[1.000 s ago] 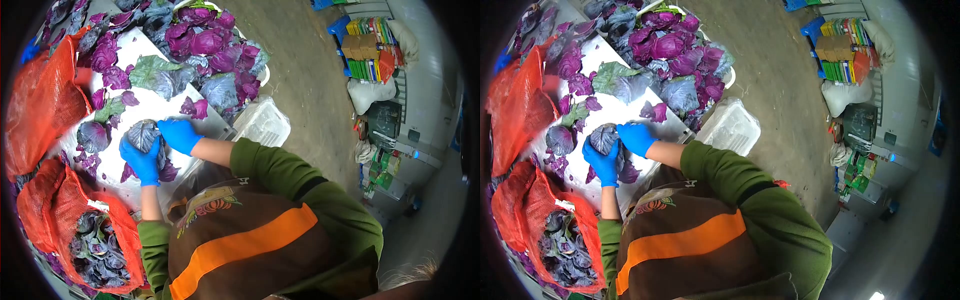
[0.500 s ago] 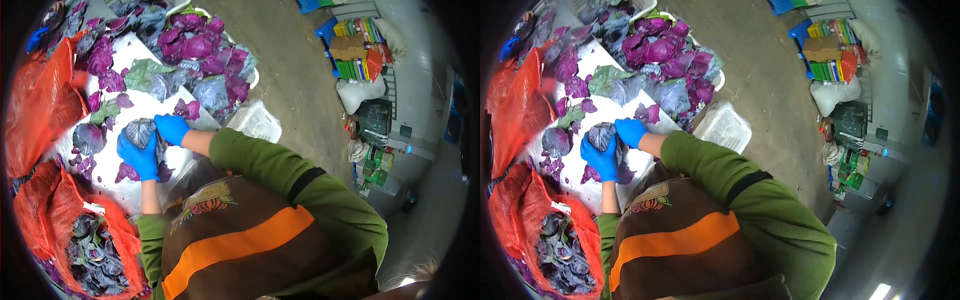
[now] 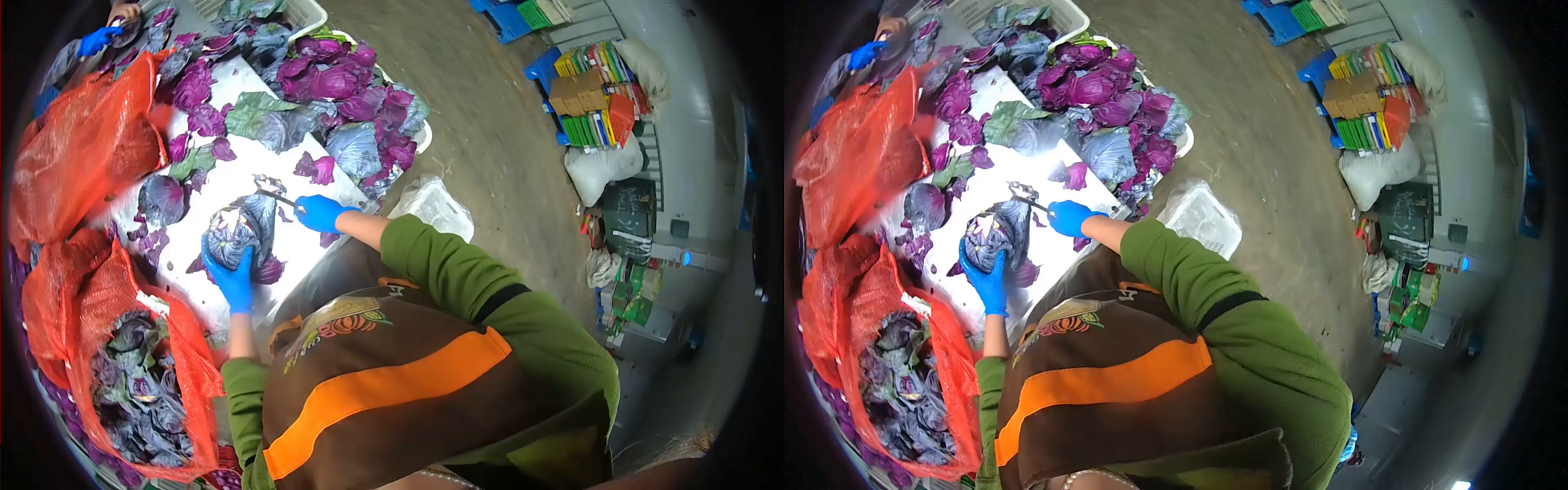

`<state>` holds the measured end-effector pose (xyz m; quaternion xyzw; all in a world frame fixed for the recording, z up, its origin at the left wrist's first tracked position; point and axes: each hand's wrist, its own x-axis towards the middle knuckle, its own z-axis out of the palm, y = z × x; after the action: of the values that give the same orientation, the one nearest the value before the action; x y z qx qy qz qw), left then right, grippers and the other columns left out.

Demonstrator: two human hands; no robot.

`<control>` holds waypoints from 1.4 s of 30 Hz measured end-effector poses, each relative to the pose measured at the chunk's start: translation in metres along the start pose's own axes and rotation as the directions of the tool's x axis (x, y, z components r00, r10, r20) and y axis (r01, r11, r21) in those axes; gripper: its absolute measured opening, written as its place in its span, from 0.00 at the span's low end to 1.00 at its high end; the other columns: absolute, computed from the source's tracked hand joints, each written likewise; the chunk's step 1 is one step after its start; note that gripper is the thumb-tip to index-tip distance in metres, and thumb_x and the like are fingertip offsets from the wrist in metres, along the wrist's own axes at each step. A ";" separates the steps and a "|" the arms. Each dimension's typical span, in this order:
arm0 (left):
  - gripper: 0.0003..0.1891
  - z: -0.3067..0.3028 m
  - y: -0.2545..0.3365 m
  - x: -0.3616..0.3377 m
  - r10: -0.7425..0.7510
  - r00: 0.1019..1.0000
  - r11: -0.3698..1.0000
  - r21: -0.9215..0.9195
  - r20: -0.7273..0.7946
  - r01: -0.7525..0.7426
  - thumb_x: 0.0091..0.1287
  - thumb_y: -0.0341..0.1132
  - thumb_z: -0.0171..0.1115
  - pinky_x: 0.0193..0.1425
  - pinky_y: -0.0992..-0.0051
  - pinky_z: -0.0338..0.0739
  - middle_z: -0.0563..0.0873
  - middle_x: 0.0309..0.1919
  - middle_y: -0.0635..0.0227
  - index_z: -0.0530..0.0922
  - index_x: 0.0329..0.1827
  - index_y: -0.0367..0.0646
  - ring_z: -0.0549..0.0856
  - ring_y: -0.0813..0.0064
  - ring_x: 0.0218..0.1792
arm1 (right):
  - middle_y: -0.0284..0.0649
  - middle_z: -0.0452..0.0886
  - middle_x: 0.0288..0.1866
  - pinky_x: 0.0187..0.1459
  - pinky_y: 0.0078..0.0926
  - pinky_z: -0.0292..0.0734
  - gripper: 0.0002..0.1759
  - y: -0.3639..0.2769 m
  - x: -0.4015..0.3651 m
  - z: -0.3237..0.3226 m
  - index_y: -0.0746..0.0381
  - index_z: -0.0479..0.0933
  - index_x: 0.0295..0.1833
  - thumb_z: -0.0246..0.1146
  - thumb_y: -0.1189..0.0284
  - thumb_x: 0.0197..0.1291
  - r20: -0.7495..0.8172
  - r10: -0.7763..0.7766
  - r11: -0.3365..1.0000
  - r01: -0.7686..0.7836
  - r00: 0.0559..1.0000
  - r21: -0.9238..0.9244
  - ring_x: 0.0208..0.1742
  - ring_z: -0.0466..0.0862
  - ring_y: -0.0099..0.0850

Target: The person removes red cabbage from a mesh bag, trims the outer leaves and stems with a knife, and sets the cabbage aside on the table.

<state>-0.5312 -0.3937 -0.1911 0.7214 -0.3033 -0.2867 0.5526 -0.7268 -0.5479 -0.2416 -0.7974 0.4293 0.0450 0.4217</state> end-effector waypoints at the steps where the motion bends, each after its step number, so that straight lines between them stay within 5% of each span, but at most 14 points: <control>1: 0.44 -0.012 0.004 0.000 0.018 0.999 0.995 0.099 0.051 -0.023 0.52 0.29 0.76 0.74 0.66 0.58 0.67 0.68 0.59 0.61 0.72 0.38 0.66 0.65 0.68 | 0.49 0.83 0.33 0.32 0.42 0.78 0.22 -0.009 0.001 0.001 0.64 0.73 0.47 0.58 0.54 0.64 0.032 0.005 0.966 -0.013 0.999 0.259 0.29 0.84 0.44; 5: 0.18 -0.076 -0.036 0.020 -0.210 0.976 0.963 -0.160 0.057 0.216 0.65 0.30 0.66 0.59 0.71 0.72 0.82 0.51 0.65 0.76 0.58 0.37 0.79 0.75 0.52 | 0.35 0.74 0.28 0.26 0.23 0.73 0.30 -0.097 0.000 -0.024 0.62 0.73 0.40 0.64 0.43 0.57 0.275 0.193 0.704 -0.328 0.942 0.629 0.27 0.75 0.25; 8: 0.16 -0.061 0.034 0.046 0.178 0.966 0.895 0.440 -0.190 -0.079 0.66 0.35 0.66 0.55 0.72 0.72 0.84 0.46 0.61 0.78 0.52 0.36 0.80 0.72 0.50 | 0.37 0.75 0.30 0.27 0.22 0.73 0.34 -0.111 0.006 -0.016 0.63 0.73 0.39 0.69 0.41 0.50 0.114 0.204 0.742 -0.229 0.972 0.630 0.28 0.76 0.24; 13: 0.29 -0.030 0.003 0.076 -0.507 0.806 0.858 0.090 0.306 0.505 0.60 0.45 0.71 0.55 0.73 0.73 0.82 0.50 0.61 0.75 0.59 0.35 0.79 0.73 0.49 | 0.38 0.77 0.33 0.30 0.22 0.74 0.36 -0.088 0.018 0.002 0.62 0.74 0.49 0.71 0.42 0.49 -0.016 -0.060 0.920 0.062 0.998 0.386 0.29 0.76 0.23; 15: 0.31 -0.035 0.010 0.061 -0.536 0.810 0.836 0.018 0.239 0.548 0.59 0.41 0.73 0.54 0.75 0.74 0.80 0.51 0.62 0.72 0.61 0.36 0.78 0.74 0.50 | 0.47 0.82 0.42 0.46 0.32 0.77 0.36 -0.095 0.009 -0.010 0.64 0.74 0.53 0.70 0.45 0.51 0.246 0.110 0.705 -0.250 0.963 0.664 0.43 0.82 0.33; 18: 0.44 -0.054 0.005 0.032 -0.486 0.853 0.856 -0.096 0.191 0.508 0.53 0.34 0.77 0.57 0.72 0.76 0.72 0.62 0.60 0.61 0.71 0.38 0.78 0.68 0.56 | 0.39 0.81 0.35 0.31 0.22 0.75 0.34 -0.087 0.021 0.002 0.62 0.74 0.56 0.70 0.48 0.53 0.118 0.106 0.790 -0.155 0.987 0.593 0.32 0.80 0.24; 21: 0.55 -0.066 0.015 0.014 0.100 0.958 0.940 0.290 0.267 -0.179 0.45 0.38 0.81 0.70 0.61 0.65 0.66 0.69 0.54 0.55 0.76 0.43 0.66 0.57 0.68 | 0.43 0.82 0.37 0.30 0.26 0.76 0.31 -0.084 0.047 0.004 0.60 0.72 0.54 0.70 0.50 0.54 0.236 0.185 0.768 -0.290 0.954 0.570 0.32 0.82 0.30; 23: 0.52 -0.066 0.039 0.010 0.147 0.856 0.797 0.454 0.495 -0.399 0.36 0.41 0.82 0.73 0.55 0.59 0.61 0.73 0.51 0.66 0.71 0.50 0.60 0.43 0.71 | 0.50 0.83 0.41 0.42 0.37 0.79 0.31 -0.065 0.073 0.013 0.62 0.72 0.54 0.69 0.51 0.52 0.007 0.008 0.997 -0.008 1.000 0.076 0.42 0.84 0.44; 25: 0.48 -0.064 0.043 0.006 0.104 0.690 0.695 0.444 0.717 -0.566 0.37 0.41 0.82 0.73 0.53 0.60 0.60 0.74 0.53 0.71 0.68 0.50 0.59 0.39 0.71 | 0.56 0.81 0.48 0.53 0.43 0.75 0.33 -0.056 0.105 0.018 0.63 0.72 0.56 0.66 0.51 0.52 -0.076 -0.057 0.997 0.061 0.996 0.057 0.52 0.81 0.53; 28: 0.44 -0.050 0.014 -0.012 -0.084 0.848 0.976 0.214 0.524 -0.036 0.44 0.37 0.79 0.68 0.62 0.68 0.70 0.67 0.55 0.67 0.68 0.45 0.71 0.55 0.66 | 0.59 0.79 0.52 0.55 0.42 0.75 0.33 -0.064 0.151 -0.020 0.63 0.72 0.58 0.62 0.48 0.57 -0.401 0.230 0.945 -0.105 0.887 0.310 0.53 0.80 0.54; 31: 0.38 -0.028 -0.016 -0.001 -0.416 0.861 0.829 -0.269 0.291 0.491 0.53 0.33 0.76 0.61 0.71 0.74 0.76 0.57 0.59 0.67 0.66 0.37 0.77 0.67 0.58 | 0.58 0.80 0.50 0.53 0.42 0.75 0.29 -0.091 0.128 -0.070 0.62 0.73 0.58 0.56 0.49 0.64 -0.543 0.215 0.937 -0.015 0.812 0.349 0.51 0.80 0.55; 34: 0.35 -0.001 -0.008 0.027 -0.454 0.885 0.808 -0.372 0.102 0.457 0.54 0.33 0.77 0.59 0.71 0.76 0.77 0.56 0.56 0.68 0.63 0.35 0.78 0.67 0.55 | 0.53 0.82 0.46 0.47 0.44 0.75 0.23 -0.078 0.080 -0.074 0.59 0.73 0.60 0.48 0.55 0.71 -0.319 -0.243 0.955 0.284 0.916 0.089 0.45 0.81 0.52; 38: 0.37 0.011 -0.009 0.048 -0.512 0.854 0.791 -0.339 0.091 0.510 0.51 0.34 0.79 0.58 0.70 0.76 0.79 0.55 0.53 0.69 0.63 0.32 0.81 0.66 0.54 | 0.49 0.80 0.57 0.55 0.39 0.75 0.24 -0.097 0.013 -0.050 0.54 0.73 0.65 0.48 0.54 0.72 -0.031 -0.161 0.987 0.160 0.987 -0.026 0.57 0.80 0.45; 42: 0.37 0.005 -0.005 0.053 -0.500 0.854 0.794 -0.316 0.144 0.519 0.51 0.33 0.79 0.57 0.71 0.77 0.80 0.53 0.54 0.70 0.63 0.31 0.82 0.67 0.52 | 0.43 0.85 0.40 0.39 0.40 0.78 0.24 -0.109 0.002 -0.041 0.53 0.73 0.64 0.47 0.53 0.71 0.011 -0.130 0.991 0.130 0.992 -0.023 0.39 0.85 0.44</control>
<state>-0.4998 -0.4353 -0.2008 0.6606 -0.0575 -0.4922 0.5640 -0.6584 -0.5481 -0.1475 -0.8283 0.3741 0.0263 0.4163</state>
